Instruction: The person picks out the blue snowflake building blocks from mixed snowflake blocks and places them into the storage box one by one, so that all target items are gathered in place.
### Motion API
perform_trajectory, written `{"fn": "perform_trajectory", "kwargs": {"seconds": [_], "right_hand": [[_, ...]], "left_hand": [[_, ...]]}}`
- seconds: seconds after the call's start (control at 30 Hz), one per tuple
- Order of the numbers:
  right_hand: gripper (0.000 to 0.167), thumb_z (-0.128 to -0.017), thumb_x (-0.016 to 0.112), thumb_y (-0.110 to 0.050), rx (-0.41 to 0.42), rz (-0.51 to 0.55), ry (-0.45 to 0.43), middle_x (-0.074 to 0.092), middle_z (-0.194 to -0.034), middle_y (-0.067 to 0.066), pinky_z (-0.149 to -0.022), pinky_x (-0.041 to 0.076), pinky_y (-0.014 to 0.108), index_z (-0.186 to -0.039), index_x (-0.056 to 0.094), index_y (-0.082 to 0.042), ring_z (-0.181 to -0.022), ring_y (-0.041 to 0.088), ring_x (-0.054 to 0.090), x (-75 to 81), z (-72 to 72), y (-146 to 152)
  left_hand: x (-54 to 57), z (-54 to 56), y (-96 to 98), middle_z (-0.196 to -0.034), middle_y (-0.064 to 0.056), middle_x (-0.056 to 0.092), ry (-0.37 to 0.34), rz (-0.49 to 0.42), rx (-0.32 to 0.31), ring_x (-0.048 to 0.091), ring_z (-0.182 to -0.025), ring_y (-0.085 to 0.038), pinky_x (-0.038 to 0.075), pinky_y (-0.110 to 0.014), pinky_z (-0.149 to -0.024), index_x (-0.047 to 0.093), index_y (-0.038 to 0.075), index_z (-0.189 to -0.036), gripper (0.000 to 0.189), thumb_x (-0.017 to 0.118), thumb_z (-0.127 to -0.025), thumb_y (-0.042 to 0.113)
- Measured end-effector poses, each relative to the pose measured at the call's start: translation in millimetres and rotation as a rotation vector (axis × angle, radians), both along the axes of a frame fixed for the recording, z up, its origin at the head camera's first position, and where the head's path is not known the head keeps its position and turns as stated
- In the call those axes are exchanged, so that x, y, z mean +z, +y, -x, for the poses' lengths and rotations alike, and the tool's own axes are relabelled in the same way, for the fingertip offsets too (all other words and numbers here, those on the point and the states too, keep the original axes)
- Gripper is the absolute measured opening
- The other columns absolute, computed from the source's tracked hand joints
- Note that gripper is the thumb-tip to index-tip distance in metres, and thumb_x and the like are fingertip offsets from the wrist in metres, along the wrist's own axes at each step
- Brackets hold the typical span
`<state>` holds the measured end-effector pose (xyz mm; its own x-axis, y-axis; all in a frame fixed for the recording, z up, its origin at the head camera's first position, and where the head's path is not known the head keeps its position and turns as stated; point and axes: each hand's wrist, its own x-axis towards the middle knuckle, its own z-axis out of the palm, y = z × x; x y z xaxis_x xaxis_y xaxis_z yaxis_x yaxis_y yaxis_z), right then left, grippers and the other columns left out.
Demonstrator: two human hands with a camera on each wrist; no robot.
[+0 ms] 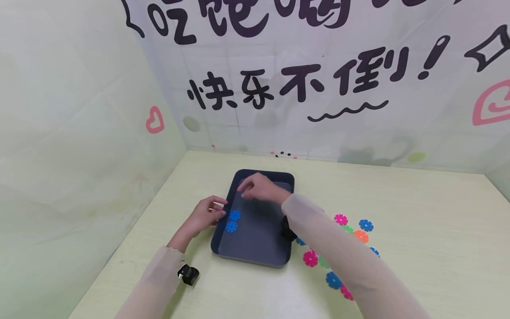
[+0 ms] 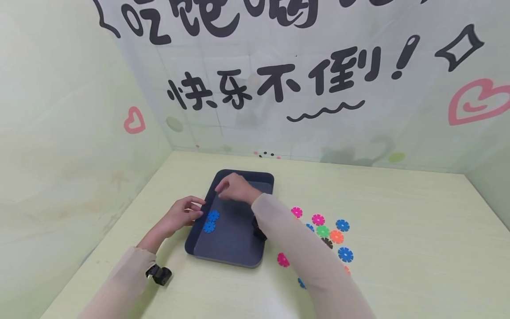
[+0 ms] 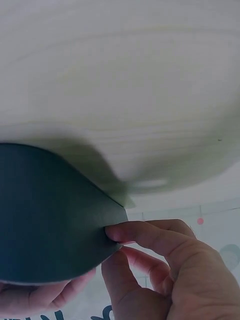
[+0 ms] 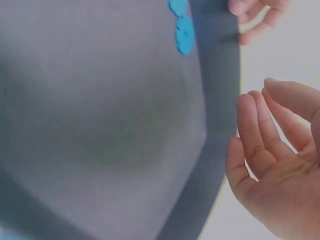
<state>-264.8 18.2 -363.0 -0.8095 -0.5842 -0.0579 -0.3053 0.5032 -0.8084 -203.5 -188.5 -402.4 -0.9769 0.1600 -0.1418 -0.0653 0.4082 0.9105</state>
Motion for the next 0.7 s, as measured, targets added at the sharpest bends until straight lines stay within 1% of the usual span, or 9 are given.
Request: {"fn": "perform_trajectory", "kwargs": {"seconds": [0.2, 0.3, 0.37, 0.5, 0.6, 0.7], "right_hand": [[0.024, -0.085, 0.062, -0.007, 0.062, -0.01, 0.045, 0.066, -0.091, 0.006, -0.074, 0.049, 0.03, -0.107, 0.065, 0.0, -0.079, 0.015, 0.061, 19.1, -5.7, 33], [0.022, -0.085, 0.062, -0.008, 0.068, -0.025, 0.074, 0.066, -0.091, 0.006, -0.076, 0.049, 0.031, -0.106, 0.065, -0.001, -0.081, 0.015, 0.061, 23.8, -8.9, 51], [0.022, -0.085, 0.063, -0.008, 0.055, -0.043, 0.08, 0.065, -0.091, 0.005, -0.077, 0.049, 0.032, -0.106, 0.065, -0.002, -0.082, 0.015, 0.061, 26.3, -12.5, 64], [0.021, -0.085, 0.063, -0.008, 0.028, -0.075, 0.095, 0.064, -0.089, 0.005, -0.076, 0.05, 0.032, -0.105, 0.065, -0.002, -0.081, 0.017, 0.061, 26.9, -21.1, 90], [0.022, -0.085, 0.063, -0.008, -0.001, -0.08, 0.083, 0.063, -0.088, 0.004, -0.074, 0.051, 0.032, -0.106, 0.065, -0.002, -0.081, 0.018, 0.061, 22.0, -28.8, 109], [0.023, -0.085, 0.063, -0.007, -0.037, -0.072, 0.052, 0.063, -0.088, 0.006, -0.07, 0.052, 0.036, -0.108, 0.064, -0.001, -0.081, 0.024, 0.061, 14.1, -37.1, 126]], "left_hand": [[0.2, -0.3, 0.7, -0.089, -0.015, 0.053, -0.001, 0.019, 0.012, 0.056, -0.075, -0.025, 0.052, -0.034, -0.063, 0.054, -0.004, -0.116, 0.03, 0.056, -0.086, -0.003], [0.9, -1.0, 1.0, -0.089, -0.015, 0.053, 0.003, 0.026, 0.009, 0.055, -0.074, -0.024, 0.052, -0.034, -0.063, 0.054, -0.004, -0.116, 0.029, 0.056, -0.086, -0.003], [1.4, -1.2, 1.2, -0.09, -0.015, 0.053, 0.002, 0.027, 0.01, 0.055, -0.075, -0.025, 0.052, -0.035, -0.063, 0.054, -0.004, -0.116, 0.029, 0.056, -0.086, -0.003], [1.3, -0.7, 0.7, -0.091, -0.015, 0.053, 0.003, 0.029, 0.014, 0.055, -0.075, -0.026, 0.052, -0.037, -0.064, 0.053, -0.004, -0.116, 0.03, 0.056, -0.087, -0.003], [0.1, 0.5, 0.2, -0.092, -0.016, 0.053, 0.003, 0.024, 0.012, 0.056, -0.077, -0.027, 0.052, -0.038, -0.065, 0.052, -0.005, -0.117, 0.03, 0.057, -0.087, -0.002], [-1.3, 1.4, -0.3, -0.092, -0.017, 0.053, 0.002, 0.022, 0.002, 0.055, -0.078, -0.029, 0.052, -0.039, -0.066, 0.051, -0.006, -0.117, 0.031, 0.056, -0.087, -0.003]]}}
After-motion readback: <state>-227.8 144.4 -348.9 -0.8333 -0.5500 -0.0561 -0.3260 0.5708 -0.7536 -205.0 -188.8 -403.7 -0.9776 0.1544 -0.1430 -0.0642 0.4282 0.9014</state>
